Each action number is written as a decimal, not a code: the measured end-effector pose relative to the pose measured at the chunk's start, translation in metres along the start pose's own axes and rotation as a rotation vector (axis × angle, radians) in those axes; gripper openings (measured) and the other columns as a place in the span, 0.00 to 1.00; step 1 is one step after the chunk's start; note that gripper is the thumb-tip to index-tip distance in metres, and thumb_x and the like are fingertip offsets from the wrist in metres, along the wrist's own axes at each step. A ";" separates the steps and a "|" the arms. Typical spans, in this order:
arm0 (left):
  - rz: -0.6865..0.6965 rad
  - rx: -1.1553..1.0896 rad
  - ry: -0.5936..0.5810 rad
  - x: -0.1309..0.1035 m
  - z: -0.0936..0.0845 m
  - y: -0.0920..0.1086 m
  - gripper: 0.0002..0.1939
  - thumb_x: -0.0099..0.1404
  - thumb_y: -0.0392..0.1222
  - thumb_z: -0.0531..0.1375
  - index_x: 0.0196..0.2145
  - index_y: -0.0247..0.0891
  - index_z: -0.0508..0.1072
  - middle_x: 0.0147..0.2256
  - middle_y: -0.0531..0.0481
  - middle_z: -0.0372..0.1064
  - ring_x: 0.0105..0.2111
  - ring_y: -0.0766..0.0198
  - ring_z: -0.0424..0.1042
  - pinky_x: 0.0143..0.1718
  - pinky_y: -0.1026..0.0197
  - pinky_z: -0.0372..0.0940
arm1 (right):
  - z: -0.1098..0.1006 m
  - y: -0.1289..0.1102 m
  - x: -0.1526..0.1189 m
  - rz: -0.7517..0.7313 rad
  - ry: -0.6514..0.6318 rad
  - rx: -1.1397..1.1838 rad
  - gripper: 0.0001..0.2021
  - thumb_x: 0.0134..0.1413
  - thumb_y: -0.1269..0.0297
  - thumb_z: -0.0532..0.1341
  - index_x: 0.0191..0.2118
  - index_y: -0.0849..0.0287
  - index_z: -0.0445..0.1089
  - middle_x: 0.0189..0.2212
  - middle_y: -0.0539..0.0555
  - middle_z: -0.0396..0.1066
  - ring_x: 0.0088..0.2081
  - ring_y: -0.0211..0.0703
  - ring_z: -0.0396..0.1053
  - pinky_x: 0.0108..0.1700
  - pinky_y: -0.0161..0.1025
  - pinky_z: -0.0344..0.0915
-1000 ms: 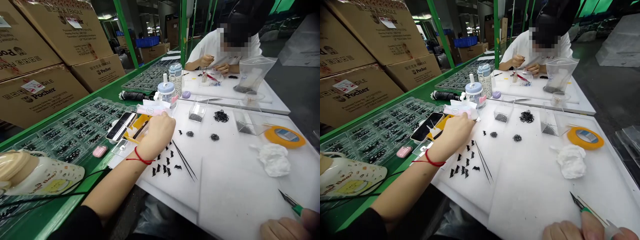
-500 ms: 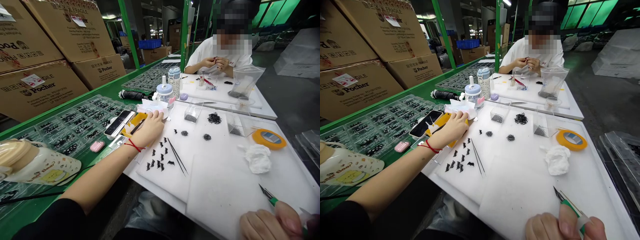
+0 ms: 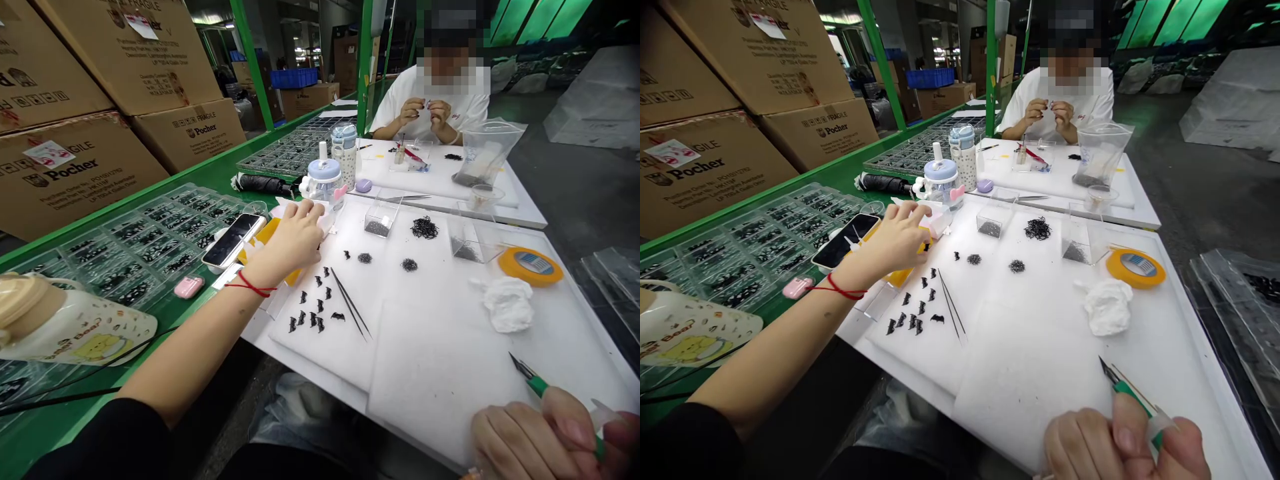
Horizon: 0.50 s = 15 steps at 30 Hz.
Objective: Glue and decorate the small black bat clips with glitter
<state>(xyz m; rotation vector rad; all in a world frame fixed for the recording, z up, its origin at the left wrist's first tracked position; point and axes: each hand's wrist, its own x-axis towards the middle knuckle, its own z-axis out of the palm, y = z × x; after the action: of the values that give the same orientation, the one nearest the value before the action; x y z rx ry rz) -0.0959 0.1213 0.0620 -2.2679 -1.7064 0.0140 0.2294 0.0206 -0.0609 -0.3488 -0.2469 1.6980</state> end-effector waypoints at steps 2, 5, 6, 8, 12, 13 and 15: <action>0.015 -0.071 0.021 -0.009 -0.017 0.014 0.08 0.59 0.36 0.58 0.33 0.34 0.78 0.53 0.36 0.59 0.54 0.37 0.54 0.49 0.39 0.55 | 0.012 0.001 -0.001 0.061 -0.040 0.060 0.22 0.58 0.44 0.51 0.24 0.57 0.63 0.08 0.41 0.32 0.10 0.25 0.28 0.11 0.26 0.31; 0.132 -0.223 0.007 -0.030 -0.035 0.053 0.09 0.59 0.43 0.60 0.35 0.40 0.77 0.55 0.42 0.57 0.54 0.42 0.54 0.51 0.41 0.56 | 0.036 0.003 -0.002 0.114 -0.098 0.112 0.23 0.58 0.45 0.50 0.23 0.59 0.58 0.09 0.41 0.33 0.11 0.23 0.28 0.12 0.24 0.29; 0.182 -0.305 0.028 -0.037 -0.037 0.068 0.08 0.60 0.40 0.59 0.35 0.39 0.76 0.56 0.41 0.57 0.54 0.42 0.53 0.52 0.40 0.55 | 0.044 0.004 -0.002 0.111 -0.121 0.131 0.22 0.57 0.47 0.51 0.22 0.60 0.55 0.09 0.41 0.34 0.11 0.23 0.28 0.13 0.24 0.29; 0.294 -0.408 -0.054 -0.049 -0.037 0.097 0.07 0.61 0.37 0.57 0.34 0.36 0.74 0.58 0.39 0.55 0.55 0.42 0.52 0.50 0.41 0.58 | 0.055 0.004 0.000 0.118 -0.177 0.193 0.22 0.57 0.51 0.53 0.21 0.62 0.51 0.09 0.40 0.35 0.10 0.22 0.28 0.12 0.23 0.30; 0.429 -0.494 -0.185 -0.056 -0.027 0.126 0.07 0.62 0.31 0.55 0.36 0.36 0.72 0.58 0.37 0.56 0.56 0.43 0.53 0.51 0.43 0.59 | 0.062 0.001 -0.002 0.103 -0.236 0.252 0.20 0.57 0.53 0.51 0.21 0.61 0.47 0.10 0.40 0.37 0.10 0.22 0.30 0.13 0.23 0.30; 0.442 -0.501 -0.200 -0.056 -0.026 0.127 0.08 0.62 0.30 0.55 0.37 0.36 0.72 0.58 0.38 0.55 0.56 0.43 0.53 0.51 0.43 0.59 | 0.062 0.000 -0.003 0.091 -0.239 0.253 0.20 0.57 0.53 0.50 0.22 0.60 0.47 0.10 0.40 0.37 0.10 0.22 0.30 0.13 0.23 0.30; 0.453 -0.526 -0.220 -0.055 -0.026 0.125 0.12 0.62 0.28 0.54 0.41 0.38 0.71 0.59 0.39 0.54 0.56 0.44 0.54 0.51 0.43 0.60 | 0.061 -0.003 -0.006 0.075 -0.249 0.263 0.20 0.57 0.52 0.49 0.22 0.60 0.47 0.11 0.41 0.38 0.11 0.23 0.31 0.12 0.23 0.31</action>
<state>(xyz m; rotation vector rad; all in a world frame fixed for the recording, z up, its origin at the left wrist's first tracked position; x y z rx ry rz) 0.0096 0.0327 0.0470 -3.1090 -1.3631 -0.1024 0.2109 0.0174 -0.0020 0.0501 -0.1909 1.8225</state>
